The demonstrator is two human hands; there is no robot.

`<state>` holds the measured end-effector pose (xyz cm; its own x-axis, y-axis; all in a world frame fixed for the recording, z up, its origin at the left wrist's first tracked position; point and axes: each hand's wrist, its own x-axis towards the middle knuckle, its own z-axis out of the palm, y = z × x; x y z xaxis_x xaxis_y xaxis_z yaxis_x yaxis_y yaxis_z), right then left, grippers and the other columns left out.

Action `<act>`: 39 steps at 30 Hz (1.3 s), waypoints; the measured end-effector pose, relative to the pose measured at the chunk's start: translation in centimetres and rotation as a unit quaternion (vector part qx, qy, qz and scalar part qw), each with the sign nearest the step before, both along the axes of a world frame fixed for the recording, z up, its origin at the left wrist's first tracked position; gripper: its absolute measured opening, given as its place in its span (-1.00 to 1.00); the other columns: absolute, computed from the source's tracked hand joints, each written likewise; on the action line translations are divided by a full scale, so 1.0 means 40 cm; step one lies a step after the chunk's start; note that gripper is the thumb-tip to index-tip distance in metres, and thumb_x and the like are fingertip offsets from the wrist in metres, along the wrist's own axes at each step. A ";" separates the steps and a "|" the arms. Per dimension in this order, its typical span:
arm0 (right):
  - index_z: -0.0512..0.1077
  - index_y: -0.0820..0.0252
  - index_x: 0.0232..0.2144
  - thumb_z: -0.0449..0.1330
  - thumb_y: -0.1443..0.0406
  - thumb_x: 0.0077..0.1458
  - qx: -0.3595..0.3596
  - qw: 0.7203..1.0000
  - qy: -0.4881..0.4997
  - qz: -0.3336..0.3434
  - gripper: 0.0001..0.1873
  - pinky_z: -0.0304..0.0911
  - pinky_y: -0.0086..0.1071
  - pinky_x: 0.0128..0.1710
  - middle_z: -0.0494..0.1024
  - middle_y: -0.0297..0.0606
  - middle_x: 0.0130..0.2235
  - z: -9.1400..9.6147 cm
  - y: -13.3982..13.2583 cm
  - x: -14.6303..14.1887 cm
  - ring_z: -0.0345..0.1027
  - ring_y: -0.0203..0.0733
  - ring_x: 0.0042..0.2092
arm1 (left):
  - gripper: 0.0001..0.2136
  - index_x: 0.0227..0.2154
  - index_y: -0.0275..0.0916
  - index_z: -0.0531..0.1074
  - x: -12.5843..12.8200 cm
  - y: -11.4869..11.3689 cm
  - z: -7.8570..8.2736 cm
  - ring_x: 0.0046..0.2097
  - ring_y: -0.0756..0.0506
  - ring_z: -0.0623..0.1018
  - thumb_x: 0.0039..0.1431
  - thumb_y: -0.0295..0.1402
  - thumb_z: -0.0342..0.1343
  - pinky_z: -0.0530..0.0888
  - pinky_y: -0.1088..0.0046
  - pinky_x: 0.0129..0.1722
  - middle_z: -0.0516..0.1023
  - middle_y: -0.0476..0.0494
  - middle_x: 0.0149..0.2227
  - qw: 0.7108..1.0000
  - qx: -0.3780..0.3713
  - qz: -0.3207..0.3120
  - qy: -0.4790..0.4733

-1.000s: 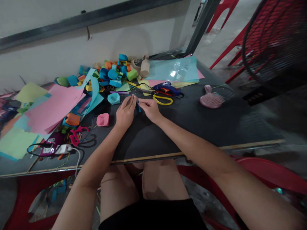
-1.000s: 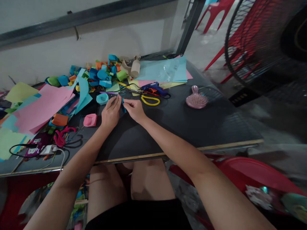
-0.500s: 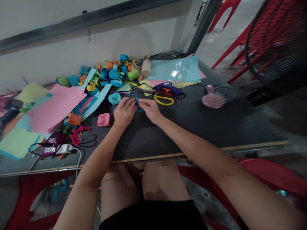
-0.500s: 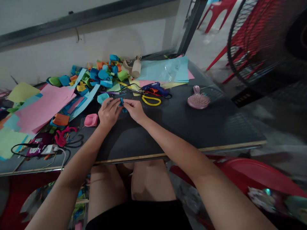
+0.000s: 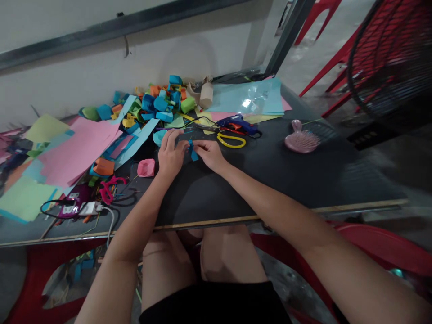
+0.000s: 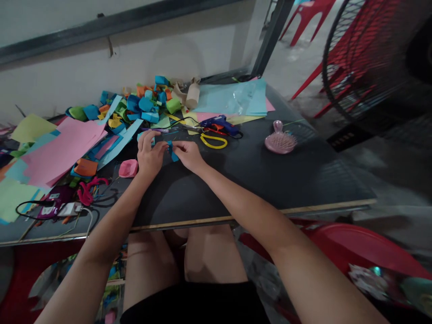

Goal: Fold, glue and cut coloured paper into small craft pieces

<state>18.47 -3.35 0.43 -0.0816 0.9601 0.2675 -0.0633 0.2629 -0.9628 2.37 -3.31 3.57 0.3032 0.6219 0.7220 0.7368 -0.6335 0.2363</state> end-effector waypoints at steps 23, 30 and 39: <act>0.62 0.20 -0.27 0.13 0.25 0.09 0.066 0.990 -0.121 -0.022 -0.71 0.34 -0.39 -0.28 0.66 -0.28 -0.35 0.021 -0.015 0.008 0.49 -0.22 -0.33 | -0.85 -0.28 -0.16 0.61 0.005 -0.004 -0.016 -0.04 -0.16 0.57 0.26 -0.25 0.17 0.51 0.24 0.03 0.65 -0.16 -0.19 0.999 0.025 0.031 -0.015; 0.63 0.20 -0.34 0.19 0.03 0.13 0.052 0.991 -0.120 0.020 -0.62 0.36 -0.36 -0.27 0.68 -0.20 -0.33 0.020 -0.013 0.017 0.54 -0.17 -0.31 | -0.83 -0.42 -0.19 0.62 -0.030 0.052 -0.041 -0.22 -0.07 0.61 0.22 -0.26 0.21 0.55 0.31 -0.11 0.67 -0.11 -0.35 0.972 -0.163 -0.077 -0.152; 0.62 0.22 -0.37 0.14 0.11 0.17 0.059 0.989 -0.133 -0.002 -0.65 0.36 -0.37 -0.25 0.67 -0.20 -0.37 0.007 0.007 0.025 0.55 -0.16 -0.31 | -0.82 -0.30 -0.23 0.65 -0.022 0.058 -0.071 -0.24 -0.09 0.61 0.02 -0.28 0.33 0.55 0.40 -0.29 0.67 -0.18 -0.32 0.924 -0.276 -0.098 -0.244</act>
<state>19.46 -3.06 0.72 -0.1610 0.9235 0.3481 0.1896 0.3751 -0.9074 1.49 -0.98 0.71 0.1712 0.9043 0.3911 0.3407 -0.4268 0.8377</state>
